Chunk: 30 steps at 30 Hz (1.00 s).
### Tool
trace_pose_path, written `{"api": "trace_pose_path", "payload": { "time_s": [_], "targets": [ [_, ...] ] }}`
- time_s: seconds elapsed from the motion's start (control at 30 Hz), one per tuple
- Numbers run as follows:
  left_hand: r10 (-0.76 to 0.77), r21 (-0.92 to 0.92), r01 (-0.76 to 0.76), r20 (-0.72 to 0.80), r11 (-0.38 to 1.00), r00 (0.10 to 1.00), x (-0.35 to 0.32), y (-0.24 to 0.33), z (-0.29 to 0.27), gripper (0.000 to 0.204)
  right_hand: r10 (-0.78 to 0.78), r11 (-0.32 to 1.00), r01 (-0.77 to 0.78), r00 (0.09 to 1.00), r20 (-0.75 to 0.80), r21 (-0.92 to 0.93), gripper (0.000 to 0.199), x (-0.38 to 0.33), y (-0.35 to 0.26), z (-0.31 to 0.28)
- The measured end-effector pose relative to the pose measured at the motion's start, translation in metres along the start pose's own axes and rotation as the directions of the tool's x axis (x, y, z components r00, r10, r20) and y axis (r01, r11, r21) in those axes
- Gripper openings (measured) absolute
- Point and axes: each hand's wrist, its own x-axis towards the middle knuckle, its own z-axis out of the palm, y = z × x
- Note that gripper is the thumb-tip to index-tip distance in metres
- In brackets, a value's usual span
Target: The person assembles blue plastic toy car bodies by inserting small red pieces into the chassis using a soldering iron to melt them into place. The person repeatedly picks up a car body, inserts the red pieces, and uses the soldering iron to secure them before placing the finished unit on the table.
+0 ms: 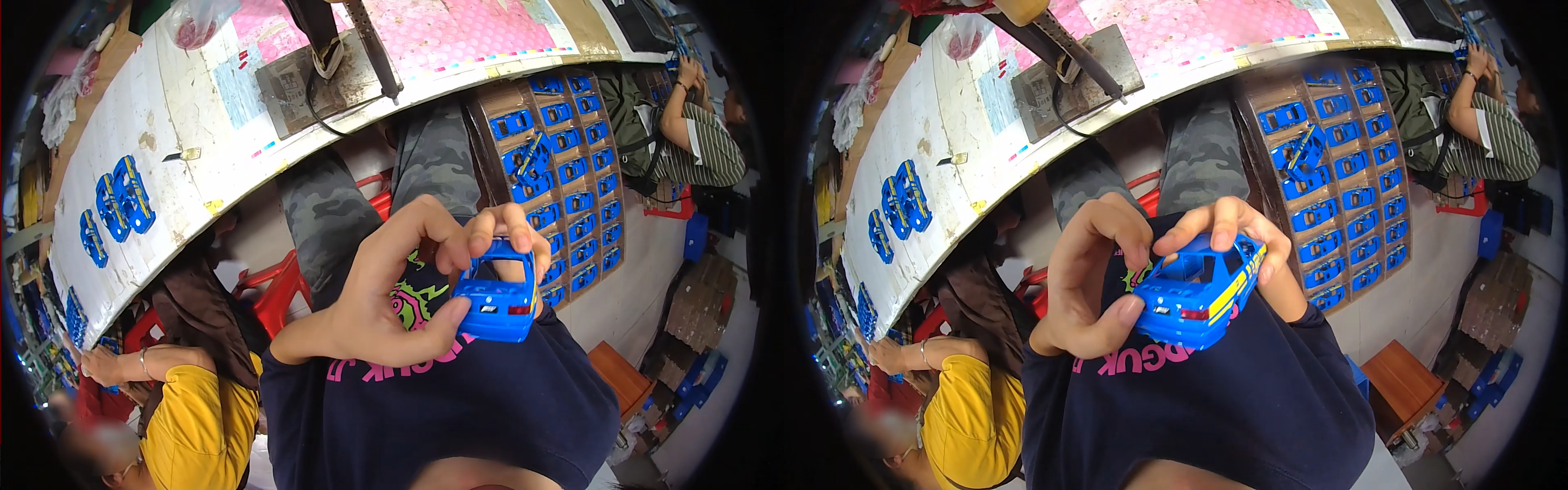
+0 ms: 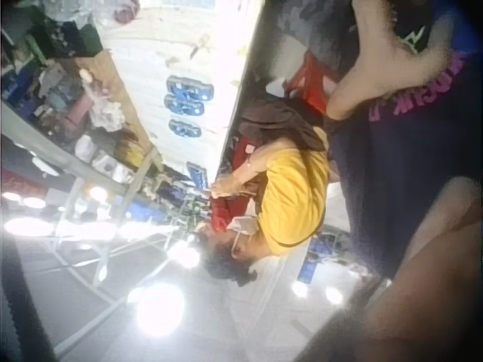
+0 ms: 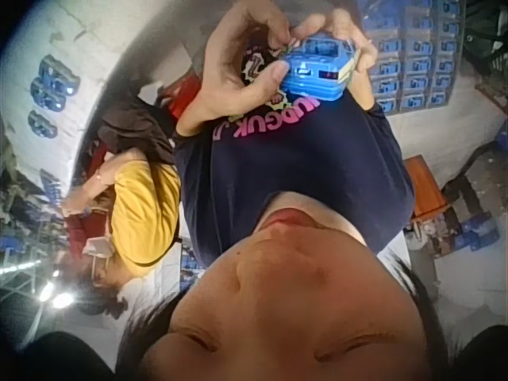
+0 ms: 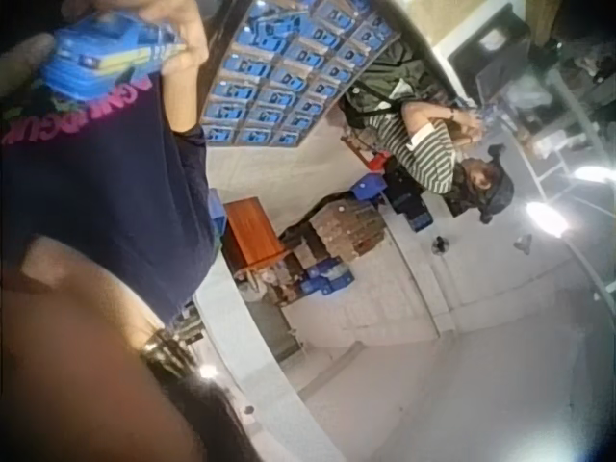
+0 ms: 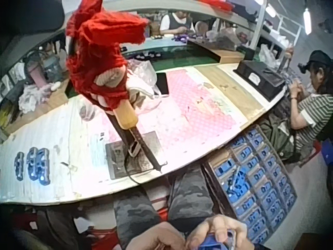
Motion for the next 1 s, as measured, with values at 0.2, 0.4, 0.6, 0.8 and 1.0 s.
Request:
{"api": "trace_pose_path", "payload": {
  "time_s": [0.2,0.4,0.6,0.8,1.0],
  "targets": [
    [0.405,0.342,-0.345,-0.12,0.874,0.906,-0.003,-0.013,0.012,0.047,0.026,0.961,-0.006,0.997,-0.071,0.276,0.059,-0.006,0.006,0.003],
    [0.58,0.51,-0.465,-0.085,0.724,0.81,-0.006,-0.019,0.024,0.042,0.01,0.961,0.012,0.997,-0.08,0.277,0.059,-0.01,0.007,0.003],
    [0.615,0.628,-0.468,-0.021,0.622,0.788,-0.008,-0.02,0.028,0.036,0.012,0.957,0.017,0.995,-0.099,0.289,0.06,-0.012,0.006,0.004],
    [0.611,0.647,-0.507,0.079,0.57,0.788,-0.008,-0.02,0.024,0.034,0.007,0.967,0.021,0.994,-0.108,0.254,0.059,-0.011,0.004,0.006],
    [0.737,0.72,-0.557,0.093,0.414,0.669,-0.005,-0.031,0.03,0.021,0.017,0.976,-0.009,0.999,-0.037,0.216,0.06,-0.015,0.001,0.002]
  ]
}}
